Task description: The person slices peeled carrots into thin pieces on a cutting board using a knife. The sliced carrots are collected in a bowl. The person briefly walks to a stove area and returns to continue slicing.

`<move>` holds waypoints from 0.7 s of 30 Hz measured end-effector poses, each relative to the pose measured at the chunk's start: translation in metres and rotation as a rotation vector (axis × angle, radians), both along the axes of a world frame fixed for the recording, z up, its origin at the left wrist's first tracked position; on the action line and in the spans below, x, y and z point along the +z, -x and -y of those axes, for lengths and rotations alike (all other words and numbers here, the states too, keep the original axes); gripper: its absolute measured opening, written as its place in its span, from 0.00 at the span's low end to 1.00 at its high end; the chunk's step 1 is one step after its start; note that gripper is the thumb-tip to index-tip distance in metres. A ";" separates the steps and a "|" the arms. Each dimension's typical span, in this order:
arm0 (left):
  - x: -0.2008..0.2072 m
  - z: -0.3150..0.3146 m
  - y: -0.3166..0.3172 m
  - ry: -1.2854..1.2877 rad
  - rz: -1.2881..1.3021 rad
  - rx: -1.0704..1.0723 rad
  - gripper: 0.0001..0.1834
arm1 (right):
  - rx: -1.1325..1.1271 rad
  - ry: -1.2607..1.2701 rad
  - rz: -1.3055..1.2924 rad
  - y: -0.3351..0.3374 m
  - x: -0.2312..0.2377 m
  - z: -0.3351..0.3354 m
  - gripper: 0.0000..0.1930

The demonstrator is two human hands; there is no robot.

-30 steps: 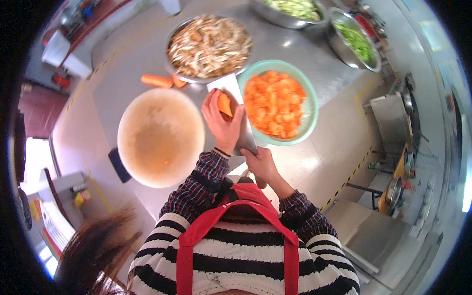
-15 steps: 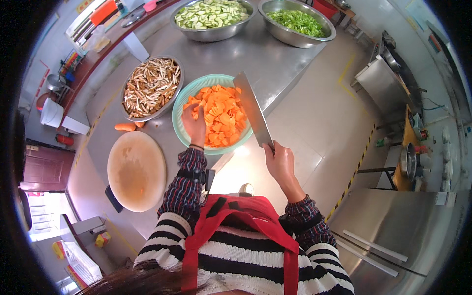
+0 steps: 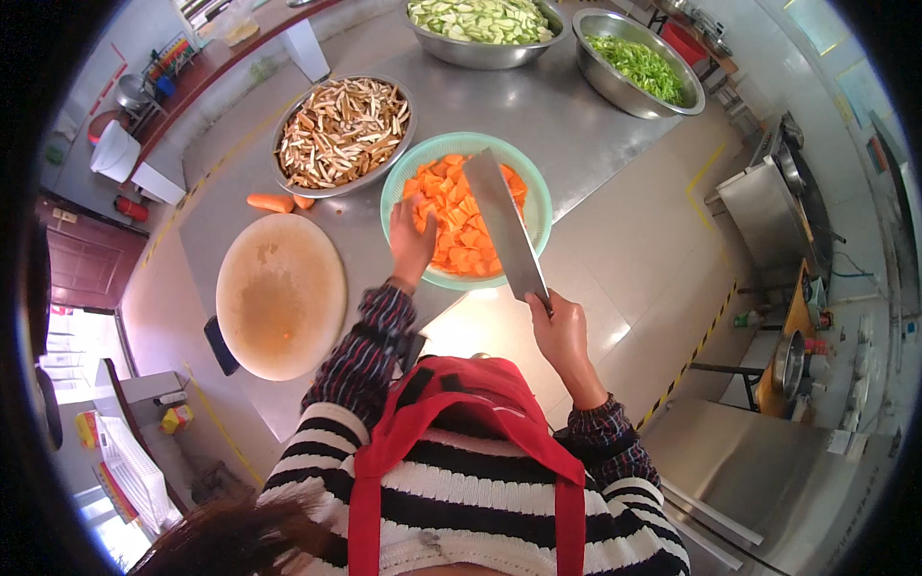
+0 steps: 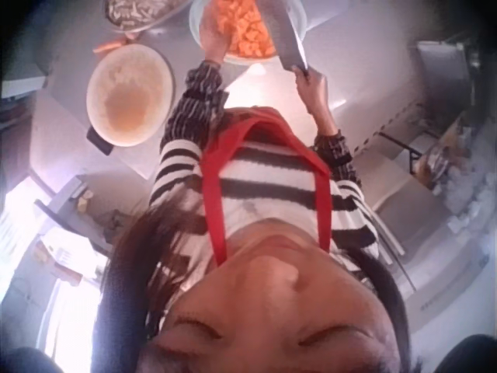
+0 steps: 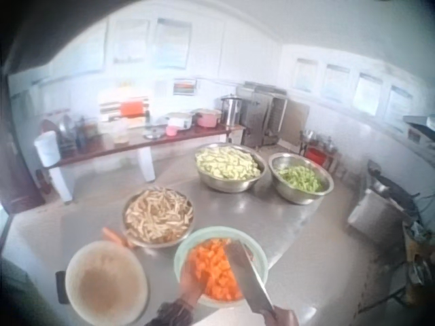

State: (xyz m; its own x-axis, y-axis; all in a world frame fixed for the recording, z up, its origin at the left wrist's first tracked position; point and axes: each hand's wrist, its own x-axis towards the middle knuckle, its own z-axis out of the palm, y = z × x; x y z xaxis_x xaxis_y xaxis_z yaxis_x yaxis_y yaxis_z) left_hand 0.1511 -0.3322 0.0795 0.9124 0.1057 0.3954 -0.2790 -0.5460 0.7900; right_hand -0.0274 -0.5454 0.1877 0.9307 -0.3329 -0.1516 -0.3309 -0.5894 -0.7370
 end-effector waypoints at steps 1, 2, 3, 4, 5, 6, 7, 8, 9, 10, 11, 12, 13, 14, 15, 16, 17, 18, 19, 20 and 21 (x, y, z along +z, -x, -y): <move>0.002 -0.021 0.014 0.035 0.015 -0.108 0.22 | 0.066 0.070 0.084 0.000 0.000 -0.007 0.13; 0.005 -0.040 0.030 0.042 -0.007 -0.123 0.19 | 0.107 0.143 0.124 -0.001 0.000 -0.015 0.12; 0.010 -0.061 0.046 0.053 0.016 -0.119 0.16 | 0.146 0.214 0.137 -0.003 -0.001 -0.025 0.12; 0.015 -0.086 0.059 0.097 0.000 -0.117 0.14 | 0.207 0.270 0.159 -0.005 -0.003 -0.037 0.11; 0.020 -0.112 0.071 0.147 0.016 -0.106 0.12 | 0.263 0.323 0.159 -0.008 -0.006 -0.051 0.11; 0.025 -0.137 0.084 0.185 0.027 0.008 0.10 | 0.336 0.365 0.198 -0.013 -0.011 -0.066 0.11; 0.029 -0.163 0.097 0.218 0.028 0.136 0.09 | 0.415 0.341 0.266 -0.021 -0.018 -0.085 0.11; 0.031 -0.187 0.107 0.215 0.124 0.244 0.09 | 0.484 0.317 0.333 -0.029 -0.027 -0.106 0.11; 0.033 -0.208 0.116 0.207 0.214 0.355 0.09 | 0.542 0.291 0.400 -0.036 -0.035 -0.126 0.11; 0.036 -0.228 0.125 0.210 0.250 0.449 0.09 | 0.634 0.282 0.409 -0.043 -0.045 -0.147 0.12; 0.039 -0.243 0.134 0.208 0.304 0.522 0.09 | 0.710 0.273 0.431 -0.050 -0.056 -0.168 0.13; 0.041 -0.255 0.141 0.236 0.251 0.581 0.09 | 0.816 0.325 0.403 -0.061 -0.069 -0.192 0.16; 0.043 -0.263 0.149 0.261 0.211 0.623 0.09 | 0.907 0.364 0.396 -0.069 -0.084 -0.217 0.18; 0.046 -0.269 0.155 0.207 0.138 0.640 0.09 | 0.930 0.415 0.302 -0.074 -0.099 -0.245 0.17; 0.045 -0.267 0.157 0.303 0.152 0.659 0.10 | 0.937 0.445 0.199 -0.081 -0.114 -0.269 0.16; 0.046 -0.263 0.162 0.279 0.148 0.643 0.11 | 1.000 0.412 0.291 -0.087 -0.128 -0.286 0.15; 0.047 -0.257 0.167 0.256 0.140 0.627 0.11 | 1.059 0.380 0.366 -0.092 -0.142 -0.299 0.15; 0.047 -0.250 0.171 0.245 0.109 0.590 0.10 | 1.048 0.398 0.380 -0.093 -0.154 -0.311 0.14; 0.048 -0.243 0.174 0.229 0.079 0.554 0.10 | 1.036 0.423 0.397 -0.092 -0.163 -0.321 0.14; 0.048 -0.236 0.174 0.210 0.053 0.520 0.10 | 1.049 0.463 0.411 -0.092 -0.171 -0.324 0.13; 0.048 -0.228 0.173 0.256 0.038 0.463 0.10 | 1.046 0.408 0.412 -0.091 -0.177 -0.321 0.12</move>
